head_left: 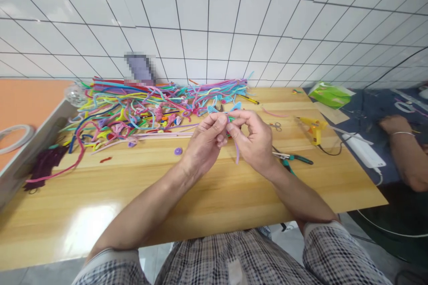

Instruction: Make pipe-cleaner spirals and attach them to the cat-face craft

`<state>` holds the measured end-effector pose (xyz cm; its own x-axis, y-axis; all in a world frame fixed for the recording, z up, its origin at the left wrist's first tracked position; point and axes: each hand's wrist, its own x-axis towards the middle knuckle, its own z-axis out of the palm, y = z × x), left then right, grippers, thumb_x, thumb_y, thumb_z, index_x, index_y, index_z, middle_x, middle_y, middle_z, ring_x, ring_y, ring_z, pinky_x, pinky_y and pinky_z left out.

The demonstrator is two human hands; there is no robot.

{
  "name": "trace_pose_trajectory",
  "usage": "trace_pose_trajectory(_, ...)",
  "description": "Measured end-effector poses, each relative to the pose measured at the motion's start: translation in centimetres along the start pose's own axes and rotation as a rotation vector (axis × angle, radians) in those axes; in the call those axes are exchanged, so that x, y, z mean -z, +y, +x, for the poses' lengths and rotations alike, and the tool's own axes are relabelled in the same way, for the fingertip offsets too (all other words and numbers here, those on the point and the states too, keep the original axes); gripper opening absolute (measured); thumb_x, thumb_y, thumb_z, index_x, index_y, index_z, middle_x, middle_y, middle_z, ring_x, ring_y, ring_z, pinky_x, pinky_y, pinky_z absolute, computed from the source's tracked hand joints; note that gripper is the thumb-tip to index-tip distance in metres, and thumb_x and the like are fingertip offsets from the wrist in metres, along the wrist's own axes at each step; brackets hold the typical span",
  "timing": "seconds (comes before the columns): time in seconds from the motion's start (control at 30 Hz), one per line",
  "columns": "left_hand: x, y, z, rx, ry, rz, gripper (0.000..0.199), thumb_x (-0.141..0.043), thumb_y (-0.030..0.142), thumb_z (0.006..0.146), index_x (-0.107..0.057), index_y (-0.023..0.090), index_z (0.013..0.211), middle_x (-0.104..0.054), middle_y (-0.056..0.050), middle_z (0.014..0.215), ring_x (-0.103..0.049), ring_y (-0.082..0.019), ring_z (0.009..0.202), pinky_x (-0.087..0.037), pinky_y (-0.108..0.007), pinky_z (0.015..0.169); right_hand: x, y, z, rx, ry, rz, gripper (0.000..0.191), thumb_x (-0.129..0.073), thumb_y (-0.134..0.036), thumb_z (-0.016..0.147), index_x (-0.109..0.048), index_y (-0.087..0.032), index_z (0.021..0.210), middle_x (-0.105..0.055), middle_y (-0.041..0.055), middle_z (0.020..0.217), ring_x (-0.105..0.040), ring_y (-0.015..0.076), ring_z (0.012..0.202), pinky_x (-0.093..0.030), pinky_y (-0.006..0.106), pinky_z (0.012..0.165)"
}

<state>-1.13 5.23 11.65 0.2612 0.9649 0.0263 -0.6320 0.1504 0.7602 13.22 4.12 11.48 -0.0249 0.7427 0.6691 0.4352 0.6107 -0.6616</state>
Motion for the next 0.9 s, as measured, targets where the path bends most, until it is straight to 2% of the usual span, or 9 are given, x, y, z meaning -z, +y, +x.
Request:
trace_pose_trajectory(0.1, 0.7, 0.4, 0.6, -0.051, -0.027, 0.092, 0.048, -0.100, 0.056, 0.072, -0.072, 0.019, 0.083, -0.052, 0.006, 0.064, -0.040, -0.006, 0.053, -0.034, -0.021, 0.051, 0.4, 0.0, 0.4, -0.038, -0.008, 0.006, 0.012, -0.075, -0.025, 0.098, -0.075, -0.025, 0.110, -0.081, -0.0010, 0.084, -0.076, 0.0165, 0.075, -0.062, 0.031, 0.076)
trace_pose_trajectory(0.2, 1.6, 1.5, 1.4, -0.134, -0.065, 0.306, 0.045, -0.100, 0.055, 0.074, -0.079, 0.020, 0.093, -0.060, 0.004, 0.066, -0.045, -0.008, 0.054, -0.037, -0.022, 0.051, 0.8, 0.1, 0.9, -0.032, -0.025, 0.004, 0.003, -0.076, -0.023, 0.097, -0.076, -0.024, 0.100, -0.081, -0.0001, 0.087, -0.075, 0.0159, 0.075, -0.061, 0.030, 0.073)
trace_pose_trajectory(0.3, 2.1, 2.6, 1.6, -0.187, -0.116, 0.468, 0.040, -0.101, 0.051, 0.074, -0.081, 0.019, 0.088, -0.065, 0.001, 0.067, -0.049, -0.009, 0.056, -0.038, -0.023, 0.051, 1.1, 0.3, 1.1, 0.026, -0.045, -0.037, 0.006, -0.075, -0.019, 0.097, -0.076, -0.024, 0.095, -0.080, 0.0001, 0.086, -0.073, 0.0157, 0.076, -0.059, 0.030, 0.075)
trace_pose_trajectory(0.43, 2.2, 3.6, 1.5, -0.214, -0.181, 0.566, 0.036, -0.099, 0.051, 0.076, -0.082, 0.020, 0.082, -0.069, -0.001, 0.069, -0.051, -0.010, 0.058, -0.038, -0.024, 0.053, 1.4, 0.3, 1.1, 0.059, -0.084, -0.111, 0.008, -0.072, -0.022, 0.101, -0.077, -0.025, 0.096, -0.079, 0.0011, 0.087, -0.071, 0.0172, 0.080, -0.058, 0.033, 0.078)
trace_pose_trajectory(0.5, 2.3, 3.8, 1.5, -0.218, -0.175, 0.597, 0.036, -0.099, 0.051, 0.076, -0.082, 0.020, 0.080, -0.069, -0.001, 0.068, -0.050, -0.011, 0.058, -0.037, -0.025, 0.054, 1.4, 0.2, 1.1, 0.060, -0.097, -0.115, 0.008, -0.071, -0.024, 0.102, -0.077, -0.025, 0.097, -0.080, 0.0014, 0.088, -0.071, 0.0174, 0.081, -0.058, 0.033, 0.079)
trace_pose_trajectory(0.67, 2.2, 3.1, 1.4, -0.219, -0.078, 0.525, 0.039, -0.102, 0.051, 0.072, -0.080, 0.019, 0.077, -0.066, 0.000, 0.066, -0.048, -0.010, 0.057, -0.036, -0.025, 0.054, 1.2, -0.1, 0.9, 0.037, -0.074, -0.085, 0.006, -0.073, -0.024, 0.101, -0.077, -0.024, 0.097, -0.078, 0.0004, 0.085, -0.068, 0.0164, 0.076, -0.057, 0.032, 0.076)
trace_pose_trajectory(0.9, 0.8, -0.2, 0.6, -0.096, 0.044, 0.150, 0.044, -0.101, 0.054, 0.071, -0.073, 0.020, 0.078, -0.050, 0.006, 0.056, -0.037, -0.007, 0.051, -0.030, -0.023, 0.051, 0.0, 0.0, 0.1, 0.102, 0.028, -0.082, 0.008, -0.073, -0.021, 0.102, -0.075, -0.024, 0.094, -0.076, 0.0006, 0.083, -0.068, 0.0155, 0.075, -0.056, 0.032, 0.074)
